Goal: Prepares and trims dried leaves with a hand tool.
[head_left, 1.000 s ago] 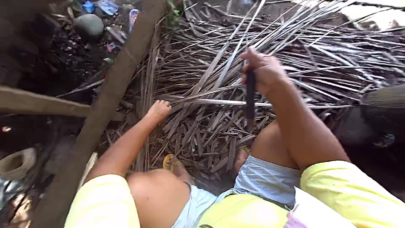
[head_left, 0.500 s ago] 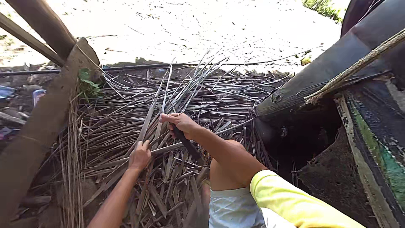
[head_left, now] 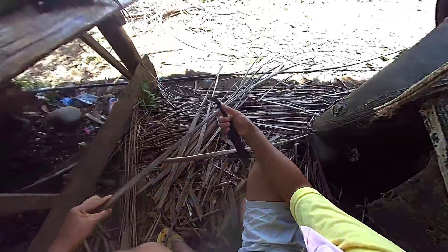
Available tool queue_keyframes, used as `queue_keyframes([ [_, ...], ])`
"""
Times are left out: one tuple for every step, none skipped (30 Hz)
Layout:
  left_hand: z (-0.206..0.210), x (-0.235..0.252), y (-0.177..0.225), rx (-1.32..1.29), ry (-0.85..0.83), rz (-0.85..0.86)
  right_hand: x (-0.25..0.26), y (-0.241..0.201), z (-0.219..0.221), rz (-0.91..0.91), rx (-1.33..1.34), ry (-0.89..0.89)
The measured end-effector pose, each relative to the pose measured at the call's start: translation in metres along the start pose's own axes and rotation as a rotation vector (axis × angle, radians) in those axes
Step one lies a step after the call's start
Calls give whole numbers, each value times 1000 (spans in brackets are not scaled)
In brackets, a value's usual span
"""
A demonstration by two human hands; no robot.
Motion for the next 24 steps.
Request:
queue_keyframes([
  [-9, -17, -13, 6, -13, -36, 0, -10, -2, -47, 34, -34],
  [-18, -31, -25, 20, -31, -81, 0, -20, -4, -97, 51, -68],
  [-28, -43, -37, 46, -47, -138, -2, -30, -8, -148, 59, -78],
  [-38, -53, -49, 85, -63, -204, -4, -38, -11, -185, 69, -54],
  [-47, -62, -58, 125, -76, -265, -6, -44, -15, -207, 85, -16],
  [-55, -68, -63, 175, -78, -312, -7, -47, -20, -212, 108, 38],
  [-60, -69, -64, 236, -76, -345, -6, -47, -23, -208, 118, 108],
  [-61, -65, -61, 294, -73, -351, -2, -42, -24, -190, 123, 157],
  [-57, -55, -52, 343, -65, -319, 3, -32, -20, -159, 135, 180],
  [-49, -40, -33, 385, -48, -259, 9, -17, -12, -115, 147, 202],
  [-36, -22, -5, 426, -36, -188, 13, 1, -1, -65, 153, 212],
  [-20, -4, 32, 459, -17, -102, 18, 20, 12, -12, 147, 198],
  [-3, 12, 72, 483, 2, -10, 22, 39, 26, 37, 133, 165],
  [13, 24, 112, 504, 31, 96, 25, 56, 41, 85, 128, 121],
  [28, 33, 146, 513, 73, 204, 26, 71, 55, 133, 130, 80],
  [43, 39, 175, 520, 122, 310, 24, 83, 68, 175, 139, 48],
  [56, 41, 198, 536, 171, 406, 23, 91, 78, 205, 142, 17],
  [66, 41, 215, 558, 218, 485, 20, 96, 85, 224, 139, 1],
  [73, 40, 225, 581, 245, 528, 16, 97, 89, 233, 136, -6],
  [75, 41, 229, 598, 234, 514, 14, 94, 92, 231, 145, -8],
  [72, 43, 228, 595, 193, 461, 13, 89, 91, 215, 159, -9],
  [65, 45, 220, 574, 133, 372, 14, 82, 88, 190, 176, -7],
  [58, 48, 208, 526, 55, 253, 16, 74, 84, 160, 199, -5],
  [52, 51, 193, 457, -13, 134, 19, 67, 78, 126, 229, -2],
])
Point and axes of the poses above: each hand's wrist, its own x-axis towards the middle knuckle, its own z-axis out of the palm, y = z × x, the point moved 9 cm from there along x, towards the middle knuckle, and after that the axes turned 10 degrees about y, right-handed, at the moved point
